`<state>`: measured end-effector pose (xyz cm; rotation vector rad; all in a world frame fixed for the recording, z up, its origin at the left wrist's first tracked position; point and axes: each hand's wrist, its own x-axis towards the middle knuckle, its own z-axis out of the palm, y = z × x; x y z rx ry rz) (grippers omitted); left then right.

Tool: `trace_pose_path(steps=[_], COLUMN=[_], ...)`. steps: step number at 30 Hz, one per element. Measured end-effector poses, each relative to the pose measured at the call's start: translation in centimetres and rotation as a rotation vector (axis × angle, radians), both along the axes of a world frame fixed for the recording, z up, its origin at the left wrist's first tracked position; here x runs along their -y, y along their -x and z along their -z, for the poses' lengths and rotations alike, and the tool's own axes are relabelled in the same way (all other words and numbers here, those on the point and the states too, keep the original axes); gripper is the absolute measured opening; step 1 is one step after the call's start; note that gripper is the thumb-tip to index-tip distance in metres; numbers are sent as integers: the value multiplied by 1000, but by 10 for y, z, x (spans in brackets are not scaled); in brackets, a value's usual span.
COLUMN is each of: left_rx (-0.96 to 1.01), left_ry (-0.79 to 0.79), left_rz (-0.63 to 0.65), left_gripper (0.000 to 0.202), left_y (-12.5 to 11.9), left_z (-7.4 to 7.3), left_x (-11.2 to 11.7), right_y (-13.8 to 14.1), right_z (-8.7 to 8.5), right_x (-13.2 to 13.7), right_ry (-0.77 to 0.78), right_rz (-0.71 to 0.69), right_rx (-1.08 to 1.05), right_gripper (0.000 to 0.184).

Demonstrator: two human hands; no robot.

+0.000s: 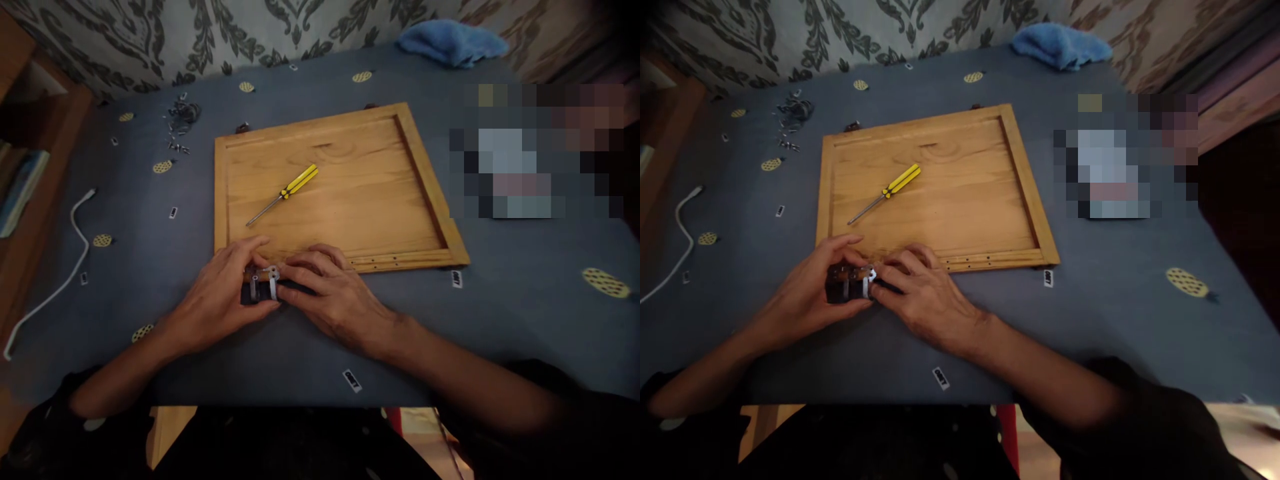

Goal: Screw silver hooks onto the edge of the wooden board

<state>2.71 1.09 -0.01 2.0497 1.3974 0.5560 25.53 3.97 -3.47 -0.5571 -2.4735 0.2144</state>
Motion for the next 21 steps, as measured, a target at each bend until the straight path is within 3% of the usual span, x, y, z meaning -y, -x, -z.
trace_pose_path(steps=[21], left_rx=[-35], left_ry=[10], left_rz=[16], left_gripper=[72], left_y=[2], left_z=[-4], left_x=[-2], right_y=[2], right_z=[1], right_x=[2], right_ry=[-21], right_rz=[9], right_rx=[-23], right_gripper=[18])
